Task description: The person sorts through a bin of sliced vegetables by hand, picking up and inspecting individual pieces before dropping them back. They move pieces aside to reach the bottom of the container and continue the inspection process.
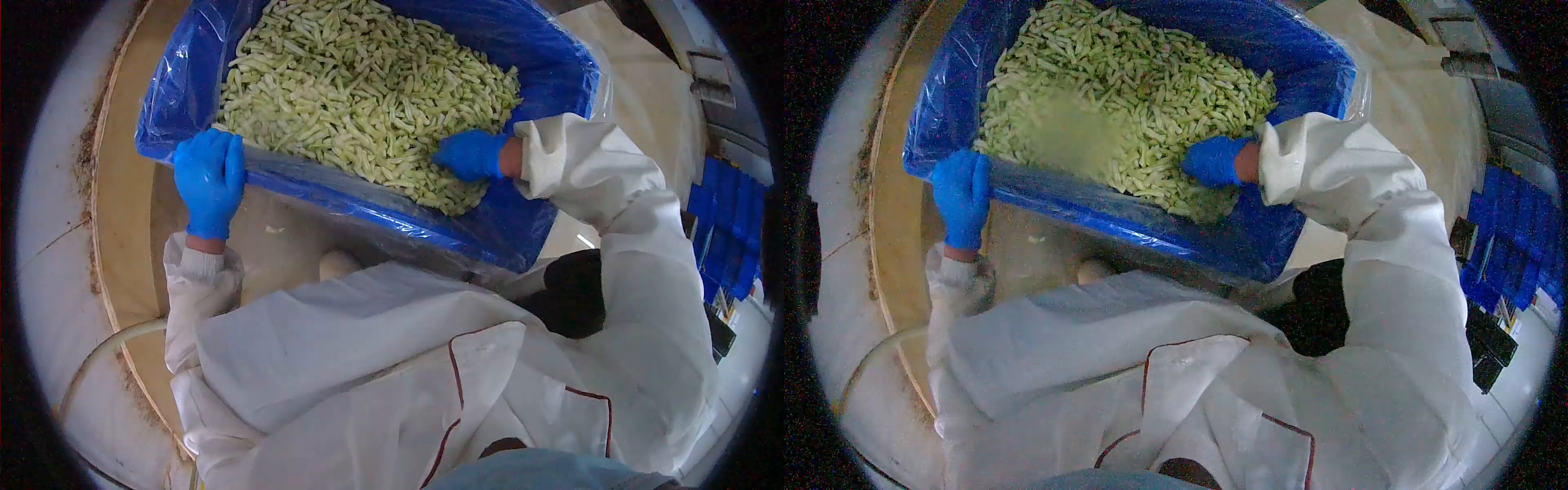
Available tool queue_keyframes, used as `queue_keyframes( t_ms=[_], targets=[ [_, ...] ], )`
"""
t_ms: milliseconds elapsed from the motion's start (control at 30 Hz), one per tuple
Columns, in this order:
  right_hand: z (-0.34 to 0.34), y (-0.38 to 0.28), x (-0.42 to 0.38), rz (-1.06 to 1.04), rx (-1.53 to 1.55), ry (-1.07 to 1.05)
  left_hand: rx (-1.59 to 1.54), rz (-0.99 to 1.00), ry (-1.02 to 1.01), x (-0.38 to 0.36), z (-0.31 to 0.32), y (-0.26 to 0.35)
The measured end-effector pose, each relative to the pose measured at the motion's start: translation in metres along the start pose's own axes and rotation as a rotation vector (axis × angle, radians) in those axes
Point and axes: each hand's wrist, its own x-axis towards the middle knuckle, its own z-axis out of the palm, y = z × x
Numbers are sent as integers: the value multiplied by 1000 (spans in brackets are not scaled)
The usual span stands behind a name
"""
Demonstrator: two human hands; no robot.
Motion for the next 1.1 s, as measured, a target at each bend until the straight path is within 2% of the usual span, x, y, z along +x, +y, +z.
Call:
queue_keyframes(
  t_ms=[67,167,233,300,367,433,500,600,633,733,800,867,967,1067,1100],
  targets=[
    [-3,10,-2,17,36,-154,-4,-6,-12,0,-1,1],
    [-29,32,-7,-6,-9,-101,-6,-29,-60,2,-1,0],
    [-46,49,15,27,26,162,-35,-54,-93,-1,-2,-2],
    [-93,51,64,145,98,184,-39,-17,-18,1,-1,1],
    [-147,31,103,84,141,457,-32,11,22,3,-1,1],
    [-184,30,171,-162,217,827,-35,22,20,3,0,0],
    [-211,21,243,-137,253,1129,10,17,-2,2,-1,-1],
    [-213,-17,253,-13,356,655,32,3,-44,3,-2,-3],
    [-198,-36,250,98,203,813,28,-1,-63,3,-4,-3],
    [-157,-49,252,44,205,564,2,15,-38,6,-3,-2],
    [-154,-56,203,20,222,419,4,21,-60,4,-4,-4],
    [-133,-58,166,-46,45,451,4,27,-61,4,-2,-7],
    [-95,-50,125,-258,36,546,4,19,-59,-2,-3,-4],
    [-84,-23,90,-360,60,403,10,28,-40,3,-4,-6],
    [-81,-6,80,-336,28,337,3,35,-31,2,-3,-8]
  ],
)
